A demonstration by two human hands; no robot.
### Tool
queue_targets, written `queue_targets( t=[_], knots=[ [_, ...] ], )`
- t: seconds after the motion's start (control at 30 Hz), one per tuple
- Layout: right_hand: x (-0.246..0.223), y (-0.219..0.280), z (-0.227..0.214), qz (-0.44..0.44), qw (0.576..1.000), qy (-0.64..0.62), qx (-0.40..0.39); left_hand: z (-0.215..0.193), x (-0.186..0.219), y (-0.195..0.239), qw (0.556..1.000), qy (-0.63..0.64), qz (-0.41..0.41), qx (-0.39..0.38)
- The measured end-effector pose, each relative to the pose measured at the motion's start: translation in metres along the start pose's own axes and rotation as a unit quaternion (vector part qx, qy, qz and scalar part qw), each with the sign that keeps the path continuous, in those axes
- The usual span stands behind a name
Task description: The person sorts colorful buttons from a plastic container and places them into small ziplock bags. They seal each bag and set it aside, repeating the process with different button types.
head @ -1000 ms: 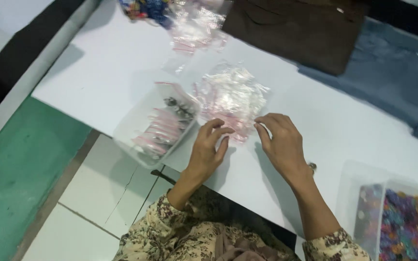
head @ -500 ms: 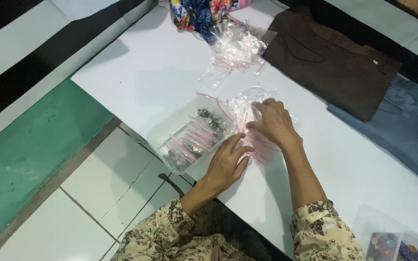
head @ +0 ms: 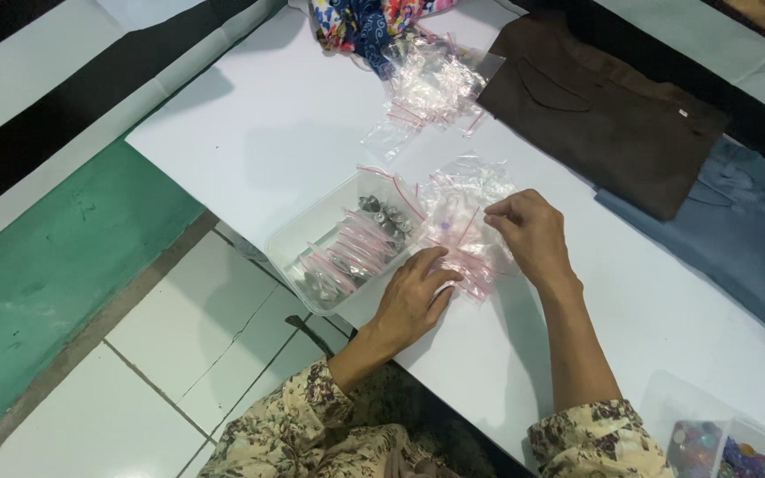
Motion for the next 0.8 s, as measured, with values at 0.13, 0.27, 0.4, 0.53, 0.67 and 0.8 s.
queue_targets(
  t=[0.13,0.27,0.4,0.53,0.67,0.8],
  knots=[
    [-0.017,0.023,-0.024,-0.034,0.998,-0.041,0.019,0.000,0.003,0.000,1.000,0.004,0.001,0.007],
    [-0.029,0.047,-0.050,-0.049,0.991,-0.115,0.040,-0.004,0.011,-0.003,0.999,0.008,-0.009,0.036],
    [-0.049,0.086,-0.083,-0.026,0.978,-0.187,0.092,-0.019,0.048,-0.018,0.983,0.176,-0.055,0.026],
    [-0.044,0.124,-0.102,-0.009,0.969,-0.210,0.129,0.004,0.074,-0.034,0.946,0.311,-0.088,0.002],
    [-0.009,0.154,-0.117,-0.035,0.968,-0.181,0.171,0.017,0.105,-0.050,0.927,0.371,-0.061,0.005],
    [-0.016,0.180,-0.147,-0.088,0.964,-0.076,0.240,0.029,0.130,-0.066,0.954,0.296,0.050,0.023]
  ],
)
Point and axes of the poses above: each hand's wrist, its own y-axis away from the middle knuckle, its own z-axis out of the palm, x = y × z, the point moved 10 cm from there along -y, towards the middle knuckle, and after that the axes turned 1 degree about -z, right-handed, at the moved point
